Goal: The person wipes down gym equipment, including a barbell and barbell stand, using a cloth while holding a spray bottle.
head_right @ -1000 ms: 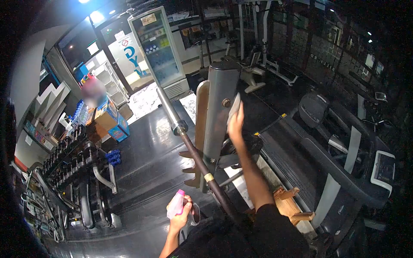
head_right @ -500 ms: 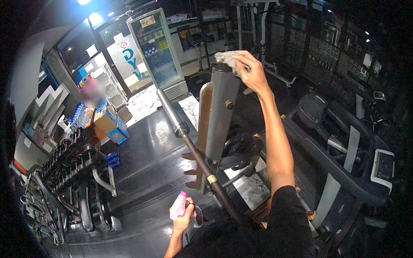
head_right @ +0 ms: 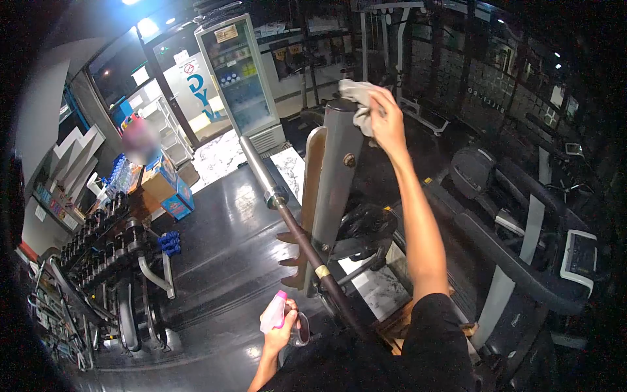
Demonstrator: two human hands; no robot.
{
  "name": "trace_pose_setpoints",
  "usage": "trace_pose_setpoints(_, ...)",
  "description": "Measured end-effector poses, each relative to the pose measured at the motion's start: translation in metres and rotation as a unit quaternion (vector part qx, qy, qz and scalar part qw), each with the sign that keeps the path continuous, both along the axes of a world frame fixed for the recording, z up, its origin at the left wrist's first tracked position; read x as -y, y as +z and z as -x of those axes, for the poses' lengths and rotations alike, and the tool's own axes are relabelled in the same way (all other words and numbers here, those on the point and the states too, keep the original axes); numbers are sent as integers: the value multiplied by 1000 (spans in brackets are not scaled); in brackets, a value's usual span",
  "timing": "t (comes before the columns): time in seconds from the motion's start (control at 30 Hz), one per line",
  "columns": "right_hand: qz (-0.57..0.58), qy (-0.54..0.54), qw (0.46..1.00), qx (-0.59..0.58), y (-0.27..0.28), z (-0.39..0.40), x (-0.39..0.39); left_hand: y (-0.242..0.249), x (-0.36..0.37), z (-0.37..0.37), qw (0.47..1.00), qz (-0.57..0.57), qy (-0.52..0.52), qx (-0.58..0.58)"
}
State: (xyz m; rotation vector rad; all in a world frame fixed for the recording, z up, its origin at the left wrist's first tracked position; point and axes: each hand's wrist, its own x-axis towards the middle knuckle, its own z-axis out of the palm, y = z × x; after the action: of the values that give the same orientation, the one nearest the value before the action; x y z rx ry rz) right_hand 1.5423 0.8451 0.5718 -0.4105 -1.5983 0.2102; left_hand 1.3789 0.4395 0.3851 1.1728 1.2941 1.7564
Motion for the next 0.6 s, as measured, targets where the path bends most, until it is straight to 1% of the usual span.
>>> trace_pose_setpoints(0.03,49,-27,997,-47,-27,-2,-9,-1,2,3,1000,16,-6,-7)
trace_pose_setpoints(0.07,212,101,963,-133,-45,4,3,-2,3,4,999,31,-12,-13)
trace_pose_setpoints(0.1,301,136,935,-132,-66,9,13,-1,3,3,999,32,-14,-13)
trace_pose_setpoints(0.13,293,161,923,-191,-109,25,7,0,3,3,999,30,-14,16)
trace_pose_setpoints(0.17,355,195,881,-245,-141,36,14,2,2,3,999,25,-16,43)
trace_pose_setpoints(0.2,370,134,887,-242,-168,48,36,2,1,3,999,24,-20,42)
trace_pose_setpoints(0.23,337,117,910,-211,-250,49,12,2,1,4,999,27,-24,31)
trace_pose_setpoints(0.27,304,87,939,-135,-274,50,30,2,0,4,999,31,-27,21)
trace_pose_setpoints(0.3,347,-45,932,-97,-322,75,29,3,-1,3,999,30,-28,21)
trace_pose_setpoints(0.33,467,-14,879,-92,-273,69,90,4,-2,2,999,26,-30,33)
trace_pose_setpoints(0.37,426,-21,900,-96,-341,81,73,4,-3,1,998,24,-33,45)
trace_pose_setpoints(0.4,424,-38,896,-124,-317,80,107,3,-2,0,998,25,-33,45)
trace_pose_setpoints(0.47,429,-70,900,-39,-289,62,110,3,-2,1,998,45,-41,-1)
trace_pose_setpoints(0.5,333,-94,933,-97,-283,64,106,-2,-3,2,998,33,-49,16)
trace_pose_setpoints(0.53,293,-114,946,-80,-253,57,112,-3,-2,1,998,32,-49,15)
trace_pose_setpoints(0.6,192,-123,967,-112,-187,48,126,-4,-5,0,999,27,-19,32)
